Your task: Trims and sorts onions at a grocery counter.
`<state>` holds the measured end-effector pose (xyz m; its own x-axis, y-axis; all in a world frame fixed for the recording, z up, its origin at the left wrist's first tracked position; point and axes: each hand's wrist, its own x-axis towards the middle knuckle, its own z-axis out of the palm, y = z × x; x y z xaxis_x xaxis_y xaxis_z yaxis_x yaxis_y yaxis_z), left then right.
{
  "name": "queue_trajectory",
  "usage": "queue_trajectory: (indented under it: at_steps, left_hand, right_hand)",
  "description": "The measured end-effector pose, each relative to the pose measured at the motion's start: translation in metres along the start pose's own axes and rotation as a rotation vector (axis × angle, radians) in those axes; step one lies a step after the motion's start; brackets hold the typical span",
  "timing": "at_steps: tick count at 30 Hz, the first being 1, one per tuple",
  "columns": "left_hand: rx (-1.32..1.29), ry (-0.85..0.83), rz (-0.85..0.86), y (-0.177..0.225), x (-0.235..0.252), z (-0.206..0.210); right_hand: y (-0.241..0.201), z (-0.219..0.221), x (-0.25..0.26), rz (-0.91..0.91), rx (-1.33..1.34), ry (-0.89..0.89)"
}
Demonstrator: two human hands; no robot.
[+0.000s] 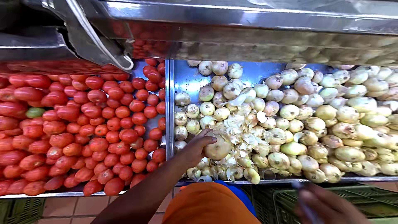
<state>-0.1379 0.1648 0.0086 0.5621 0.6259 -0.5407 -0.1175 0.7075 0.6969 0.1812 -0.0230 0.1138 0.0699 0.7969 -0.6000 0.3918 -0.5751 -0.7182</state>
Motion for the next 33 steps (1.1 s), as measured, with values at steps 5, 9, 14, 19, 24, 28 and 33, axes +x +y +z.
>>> queue_trajectory:
  at_steps: [5,9,14,19,24,28,33]
  left_hand:
    - [0.262,-0.068,0.054,0.006,-0.005,0.022]
    - [0.526,-0.028,0.105,0.013,-0.015,0.026]
    - [0.856,-0.040,0.072,0.025,-0.015,0.025]
    - [0.949,-0.140,0.007,0.024,-0.016,0.033]
    - [0.802,-0.197,-0.062,0.008,-0.010,0.031]
    - [0.578,-0.139,-0.080,0.008,-0.005,0.023]
    - [0.430,0.000,-0.027,0.028,0.002,0.007]
  right_hand:
    - [-0.048,0.077,0.079,-0.455,-0.698,0.184]
    - [-0.066,0.084,0.088,-0.549,-1.066,0.331]
    - [-0.086,0.084,0.089,-0.580,-1.275,0.275]
    - [-0.074,0.073,0.111,-0.820,-1.236,0.127]
    - [-0.049,0.071,0.118,-1.041,-1.122,0.096]
    - [-0.037,0.086,0.107,-1.064,-1.123,0.180]
    - [-0.018,0.104,0.098,-0.951,-1.083,0.145]
